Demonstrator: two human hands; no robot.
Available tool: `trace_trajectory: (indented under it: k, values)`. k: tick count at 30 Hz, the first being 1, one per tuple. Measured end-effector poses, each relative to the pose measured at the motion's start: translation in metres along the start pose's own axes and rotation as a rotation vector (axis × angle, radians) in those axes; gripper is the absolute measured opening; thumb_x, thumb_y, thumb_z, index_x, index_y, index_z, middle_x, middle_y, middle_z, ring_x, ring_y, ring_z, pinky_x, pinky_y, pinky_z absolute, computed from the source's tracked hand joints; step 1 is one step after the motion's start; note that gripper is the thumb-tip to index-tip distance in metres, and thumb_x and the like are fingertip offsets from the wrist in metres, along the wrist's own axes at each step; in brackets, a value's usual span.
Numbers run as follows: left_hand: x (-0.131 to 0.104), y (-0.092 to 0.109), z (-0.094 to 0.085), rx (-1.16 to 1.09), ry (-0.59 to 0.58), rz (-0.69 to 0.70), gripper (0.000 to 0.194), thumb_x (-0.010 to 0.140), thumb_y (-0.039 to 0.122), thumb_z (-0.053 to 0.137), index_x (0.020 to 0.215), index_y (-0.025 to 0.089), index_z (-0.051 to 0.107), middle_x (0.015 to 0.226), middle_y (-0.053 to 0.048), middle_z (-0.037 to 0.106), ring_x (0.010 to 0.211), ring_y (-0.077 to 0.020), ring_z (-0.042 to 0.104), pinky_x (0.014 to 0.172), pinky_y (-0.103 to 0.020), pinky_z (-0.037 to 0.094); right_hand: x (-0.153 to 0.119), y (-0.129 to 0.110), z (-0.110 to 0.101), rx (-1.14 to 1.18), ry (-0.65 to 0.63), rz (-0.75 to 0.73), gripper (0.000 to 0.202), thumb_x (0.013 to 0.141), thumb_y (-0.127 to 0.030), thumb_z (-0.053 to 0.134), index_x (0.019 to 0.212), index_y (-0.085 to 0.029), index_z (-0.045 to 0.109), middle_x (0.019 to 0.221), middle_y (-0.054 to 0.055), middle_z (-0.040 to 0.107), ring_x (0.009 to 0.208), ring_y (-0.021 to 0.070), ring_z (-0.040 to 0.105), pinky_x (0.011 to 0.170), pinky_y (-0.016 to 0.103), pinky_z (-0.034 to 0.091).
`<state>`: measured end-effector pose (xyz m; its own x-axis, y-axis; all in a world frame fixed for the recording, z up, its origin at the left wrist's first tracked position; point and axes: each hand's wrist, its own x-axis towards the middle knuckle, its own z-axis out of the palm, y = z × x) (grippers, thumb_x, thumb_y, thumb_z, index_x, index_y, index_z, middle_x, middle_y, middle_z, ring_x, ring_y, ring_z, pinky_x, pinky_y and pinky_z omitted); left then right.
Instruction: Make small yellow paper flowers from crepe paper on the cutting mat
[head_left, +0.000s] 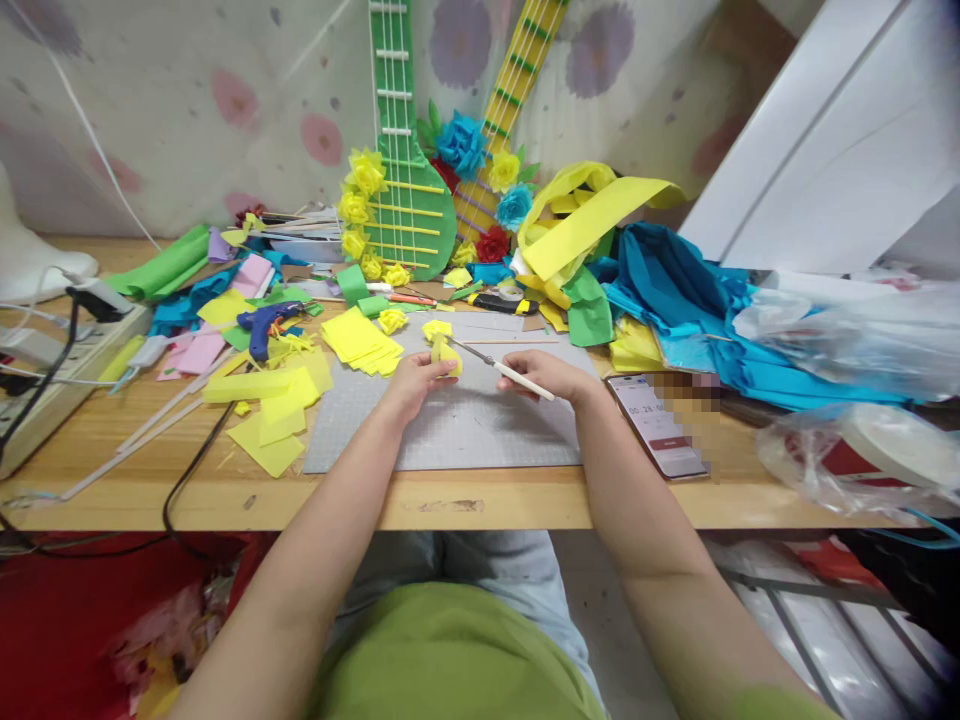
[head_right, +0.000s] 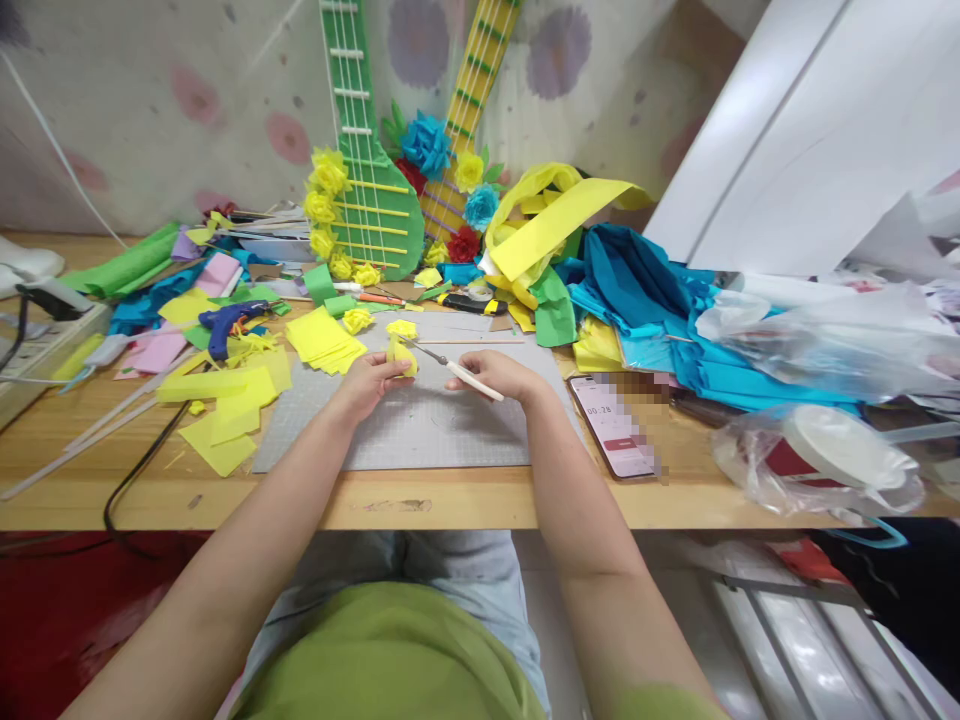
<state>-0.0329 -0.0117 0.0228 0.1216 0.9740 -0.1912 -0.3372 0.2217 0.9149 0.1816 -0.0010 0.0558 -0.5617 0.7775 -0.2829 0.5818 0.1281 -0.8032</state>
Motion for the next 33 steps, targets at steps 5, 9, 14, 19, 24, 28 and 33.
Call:
trace_trajectory:
  k: [5, 9, 14, 19, 24, 28, 33]
  values:
    - [-0.002, 0.002, 0.001, 0.03, -0.024, -0.009, 0.029, 0.047, 0.025, 0.077, 0.069, 0.009, 0.066, 0.069, -0.004, 0.063, 0.066, -0.0115, 0.057, 0.069, -0.029, 0.049, -0.003, 0.006, -0.005, -0.022, -0.038, 0.006, 0.038, 0.065, -0.054, 0.059, 0.071, -0.018, 0.047, 0.048, -0.006, 0.045, 0.041, 0.0076, 0.043, 0.041, 0.02, 0.03]
    - [-0.004, 0.003, 0.001, 0.063, -0.105, -0.04, 0.03, 0.049, 0.027, 0.077, 0.071, 0.01, 0.067, 0.071, -0.004, 0.064, 0.068, -0.0122, 0.058, 0.07, -0.03, 0.049, -0.006, 0.008, -0.008, -0.053, -0.043, 0.028, 0.041, 0.063, -0.057, 0.06, 0.069, -0.018, 0.047, 0.048, -0.006, 0.045, 0.041, 0.007, 0.043, 0.042, 0.02, 0.029]
    - [-0.004, 0.001, 0.003, 0.069, -0.092, -0.009, 0.028, 0.048, 0.028, 0.077, 0.069, 0.012, 0.067, 0.069, -0.002, 0.063, 0.067, -0.0113, 0.057, 0.07, -0.03, 0.049, -0.021, 0.01, -0.02, -0.03, -0.105, 0.055, 0.042, 0.066, -0.057, 0.059, 0.065, -0.018, 0.045, 0.048, -0.004, 0.047, 0.042, 0.0069, 0.042, 0.042, 0.021, 0.028]
    - [-0.003, -0.001, 0.008, 0.105, 0.011, 0.06, 0.029, 0.046, 0.029, 0.077, 0.067, 0.012, 0.066, 0.066, -0.001, 0.063, 0.065, -0.0109, 0.056, 0.071, -0.031, 0.049, -0.018, 0.012, -0.017, 0.155, 0.152, -0.078, 0.036, 0.069, -0.051, 0.059, 0.065, -0.018, 0.044, 0.047, -0.004, 0.046, 0.042, 0.0069, 0.039, 0.043, 0.022, 0.029]
    - [-0.006, -0.005, 0.013, 0.152, -0.018, 0.08, 0.03, 0.048, 0.032, 0.076, 0.068, 0.012, 0.066, 0.066, -0.001, 0.063, 0.064, -0.0112, 0.056, 0.071, -0.032, 0.049, 0.012, -0.005, 0.016, 0.393, 0.456, -0.145, 0.037, 0.061, -0.046, 0.067, 0.074, -0.019, 0.046, 0.062, -0.002, 0.054, 0.051, 0.0096, 0.049, 0.048, 0.024, 0.037]
    - [-0.006, -0.006, 0.012, 0.128, -0.066, 0.054, 0.031, 0.048, 0.033, 0.076, 0.069, 0.012, 0.067, 0.068, -0.002, 0.064, 0.064, -0.0118, 0.057, 0.07, -0.032, 0.049, 0.026, -0.01, 0.035, 0.412, 0.459, -0.209, 0.039, 0.056, -0.041, 0.071, 0.076, -0.019, 0.046, 0.068, -0.003, 0.055, 0.058, 0.0099, 0.05, 0.053, 0.025, 0.04]
    - [-0.005, -0.007, 0.011, 0.082, -0.074, 0.022, 0.032, 0.047, 0.032, 0.078, 0.069, 0.012, 0.067, 0.069, -0.004, 0.064, 0.066, -0.0131, 0.058, 0.069, -0.032, 0.05, 0.034, -0.006, 0.041, 0.439, 0.535, -0.271, 0.038, 0.055, -0.034, 0.072, 0.077, -0.02, 0.044, 0.073, -0.002, 0.057, 0.066, 0.0114, 0.052, 0.062, 0.027, 0.042]
